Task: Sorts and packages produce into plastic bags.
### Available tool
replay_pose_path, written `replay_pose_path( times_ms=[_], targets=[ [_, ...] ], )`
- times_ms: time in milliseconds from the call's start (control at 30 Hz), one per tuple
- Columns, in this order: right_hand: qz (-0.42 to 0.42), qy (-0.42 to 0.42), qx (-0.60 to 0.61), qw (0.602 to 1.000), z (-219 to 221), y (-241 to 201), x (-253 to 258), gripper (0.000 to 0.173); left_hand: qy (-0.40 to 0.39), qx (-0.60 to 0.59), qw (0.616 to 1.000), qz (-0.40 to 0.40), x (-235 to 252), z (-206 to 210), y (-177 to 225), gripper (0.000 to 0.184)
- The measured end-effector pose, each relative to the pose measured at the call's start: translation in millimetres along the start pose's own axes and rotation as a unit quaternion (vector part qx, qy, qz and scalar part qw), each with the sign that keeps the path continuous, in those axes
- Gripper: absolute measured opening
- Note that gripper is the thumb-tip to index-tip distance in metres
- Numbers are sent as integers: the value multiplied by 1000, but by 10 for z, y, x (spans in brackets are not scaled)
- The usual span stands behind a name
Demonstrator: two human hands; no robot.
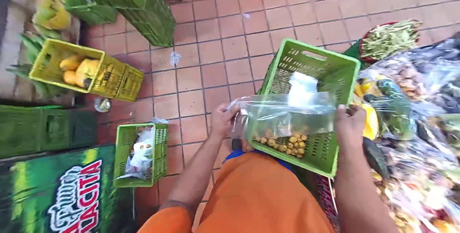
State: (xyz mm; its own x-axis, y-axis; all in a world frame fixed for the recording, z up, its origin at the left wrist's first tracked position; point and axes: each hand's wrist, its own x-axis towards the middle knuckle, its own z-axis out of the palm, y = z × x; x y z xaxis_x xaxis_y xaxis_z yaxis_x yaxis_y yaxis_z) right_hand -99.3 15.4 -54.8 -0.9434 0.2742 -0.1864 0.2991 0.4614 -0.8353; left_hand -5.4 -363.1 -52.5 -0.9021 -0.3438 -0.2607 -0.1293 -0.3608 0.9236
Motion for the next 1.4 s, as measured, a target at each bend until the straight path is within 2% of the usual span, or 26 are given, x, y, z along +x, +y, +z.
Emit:
replay_pose_path(
  times_ms=[33,100,167,233,300,367,467,533,600,633,667,700,767,833,900,967,1033,1100,1133,1200,1233,1267,1300,1333,1400],
  targets=[
    [-24,-24,-16,999,31,-174,-158,62,17,48,999,-1,-28,37,45,14],
    [-48,-99,2,994,161,-480,-584,44,-16,130,991,9,-163,92,30,25],
    [-70,-290,34,954,340,-688,-940,34,-86,169,982,14,-258,156,10,25],
    [-85,-452,17,888,538,-766,-1159,38,-129,209,969,2,-363,296,-43,18],
    [-93,-493,-31,864,701,-792,-1294,44,-170,241,955,-31,-496,444,-95,14],
    [-108,-458,-83,878,763,-779,-1314,43,-204,247,942,-101,-550,530,-141,17],
    [-239,-385,-109,885,669,-466,-1192,34,-199,201,947,-152,-516,548,-288,25],
    [-307,-288,-150,894,533,-259,-1094,27,-181,295,931,-119,-433,521,-272,27],
    [-310,-216,-168,911,306,-134,-959,25,-137,407,901,-58,-303,535,-246,32],
    [-300,-193,-164,920,201,-113,-874,27,-115,416,901,-30,-240,555,-253,31],
    [-273,-194,-147,931,121,-127,-788,31,-109,399,910,-16,-186,608,-232,29],
    [-223,-232,-127,938,56,-149,-748,36,-127,369,921,-20,-187,690,-191,26],
    [-130,-350,-85,924,-3,-201,-714,41,-206,299,931,-45,-252,919,-157,22],
    [-82,-421,-53,902,59,-193,-709,45,-289,283,914,-32,-305,1157,-240,20],
    [-73,-424,-28,902,158,-117,-681,44,-282,313,906,-33,-341,1357,-334,14],
    [-103,-418,-6,902,205,-16,-646,33,-228,327,913,-85,-393,1498,-393,16],
    [-146,-427,24,892,224,74,-574,24,-212,320,915,-121,-412,1556,-448,27],
    [-195,-417,35,887,192,161,-482,27,-227,323,910,-123,-375,1521,-505,33],
    [-228,-391,16,892,150,190,-410,32,-238,350,899,-114,-319,1495,-512,35],
    [-281,-321,-31,904,30,217,-248,36,-239,467,847,-86,-172,1485,-455,38],
    [-307,-292,-54,904,-20,230,-205,36,-216,522,822,-72,-117,1499,-434,40],
    [-336,-266,-75,900,-36,237,-182,36,-177,552,813,-57,-66,1523,-435,40],
    [-360,-245,-91,896,-21,238,-169,34,-127,556,821,-37,-17,1557,-449,37],
    [-374,-227,-102,893,12,247,-167,33,-81,528,845,-26,13,1609,-462,32],
    [-348,-218,-128,903,61,250,-85,30,-30,370,927,-53,67,1768,-453,24]
  ],
)
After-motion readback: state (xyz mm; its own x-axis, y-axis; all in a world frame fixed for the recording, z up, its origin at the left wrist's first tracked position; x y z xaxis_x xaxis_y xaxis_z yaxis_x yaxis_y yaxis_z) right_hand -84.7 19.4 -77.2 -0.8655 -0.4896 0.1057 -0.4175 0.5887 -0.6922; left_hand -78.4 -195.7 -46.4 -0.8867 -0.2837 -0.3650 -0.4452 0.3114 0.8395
